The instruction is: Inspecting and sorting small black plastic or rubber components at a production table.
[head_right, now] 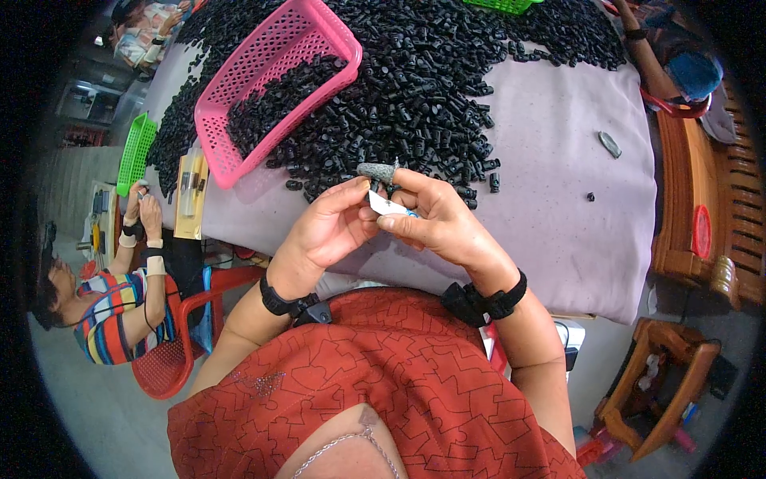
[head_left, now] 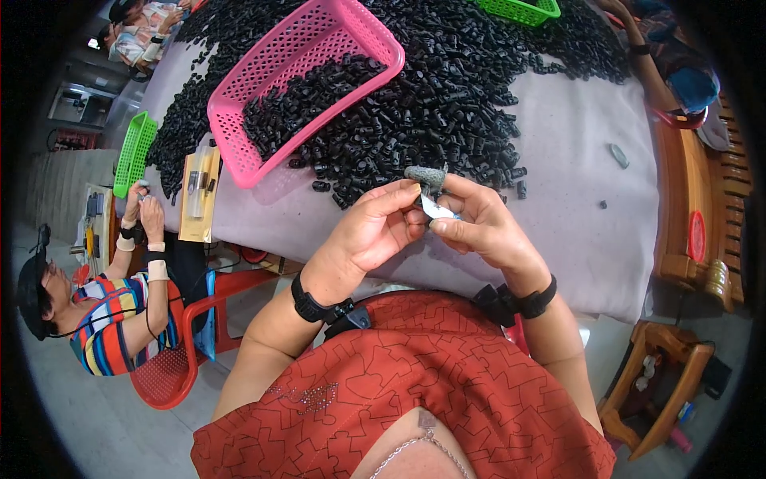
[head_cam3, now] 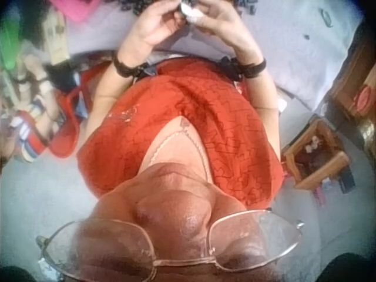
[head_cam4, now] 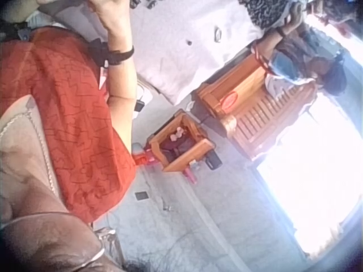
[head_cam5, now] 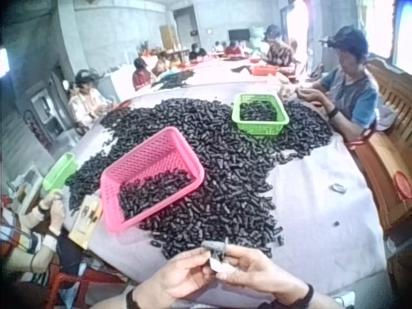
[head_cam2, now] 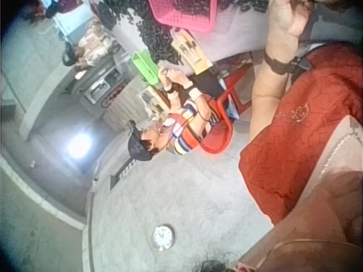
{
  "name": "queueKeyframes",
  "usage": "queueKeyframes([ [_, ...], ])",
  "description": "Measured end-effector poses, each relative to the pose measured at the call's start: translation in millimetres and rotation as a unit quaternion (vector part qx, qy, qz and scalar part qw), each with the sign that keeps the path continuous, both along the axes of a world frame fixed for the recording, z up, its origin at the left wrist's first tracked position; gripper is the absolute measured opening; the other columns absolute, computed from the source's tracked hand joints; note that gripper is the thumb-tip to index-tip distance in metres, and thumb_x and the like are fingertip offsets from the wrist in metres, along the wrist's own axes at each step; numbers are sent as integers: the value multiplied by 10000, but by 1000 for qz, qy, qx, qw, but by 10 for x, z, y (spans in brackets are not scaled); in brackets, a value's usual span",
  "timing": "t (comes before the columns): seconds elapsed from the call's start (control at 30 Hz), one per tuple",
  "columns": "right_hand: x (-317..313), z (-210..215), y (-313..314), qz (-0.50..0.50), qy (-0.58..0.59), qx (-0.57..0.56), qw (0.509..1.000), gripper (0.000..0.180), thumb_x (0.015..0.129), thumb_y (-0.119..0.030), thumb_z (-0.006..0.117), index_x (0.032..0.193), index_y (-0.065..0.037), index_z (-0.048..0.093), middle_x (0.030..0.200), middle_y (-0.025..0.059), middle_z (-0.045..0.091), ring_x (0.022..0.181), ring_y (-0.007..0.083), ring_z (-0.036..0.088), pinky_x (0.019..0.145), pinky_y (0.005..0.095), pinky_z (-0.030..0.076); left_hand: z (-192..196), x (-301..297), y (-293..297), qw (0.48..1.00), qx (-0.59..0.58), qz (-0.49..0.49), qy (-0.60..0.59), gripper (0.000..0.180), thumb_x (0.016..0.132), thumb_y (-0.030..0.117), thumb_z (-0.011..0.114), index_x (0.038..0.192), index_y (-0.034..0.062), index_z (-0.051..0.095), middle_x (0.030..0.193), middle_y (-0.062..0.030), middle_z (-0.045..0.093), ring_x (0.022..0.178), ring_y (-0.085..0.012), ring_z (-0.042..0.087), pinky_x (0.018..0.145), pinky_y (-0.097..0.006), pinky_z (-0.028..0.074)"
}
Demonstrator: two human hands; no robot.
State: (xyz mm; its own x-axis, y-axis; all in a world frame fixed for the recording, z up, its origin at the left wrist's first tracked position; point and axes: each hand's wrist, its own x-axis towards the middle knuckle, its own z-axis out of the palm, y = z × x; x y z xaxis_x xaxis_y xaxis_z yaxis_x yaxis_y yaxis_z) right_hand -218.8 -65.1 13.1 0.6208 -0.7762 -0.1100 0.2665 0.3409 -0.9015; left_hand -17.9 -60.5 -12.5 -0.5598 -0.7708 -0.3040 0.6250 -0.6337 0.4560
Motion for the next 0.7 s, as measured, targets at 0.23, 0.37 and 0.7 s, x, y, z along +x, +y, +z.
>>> queueKeyframes([
  [0.23,-23,14,-17,5,9,4,1000,450,903,-97,631,1329,-21,505,955,23,677,651,4,485,515,161,358,16,4,14,1000,25,-4,7,140,951,137,581,1055,50,617,894,-23,624,752,-115,591,672,-269,526],
  [0.37,-34,74,7,-29,42,-6,999,436,903,-100,628,1316,-19,516,859,-21,634,630,2,453,507,168,347,143,-15,19,997,-1,22,-78,144,964,144,556,1065,54,602,912,-33,635,781,-118,617,692,-269,536],
  [0.7,-70,-18,-4,-60,39,-19,997,368,896,-163,655,1222,-8,583,779,-41,572,601,12,441,500,175,347,79,107,-29,987,-77,39,-133,168,954,123,573,1087,39,630,856,-5,614,786,-83,595,703,-234,541],
])
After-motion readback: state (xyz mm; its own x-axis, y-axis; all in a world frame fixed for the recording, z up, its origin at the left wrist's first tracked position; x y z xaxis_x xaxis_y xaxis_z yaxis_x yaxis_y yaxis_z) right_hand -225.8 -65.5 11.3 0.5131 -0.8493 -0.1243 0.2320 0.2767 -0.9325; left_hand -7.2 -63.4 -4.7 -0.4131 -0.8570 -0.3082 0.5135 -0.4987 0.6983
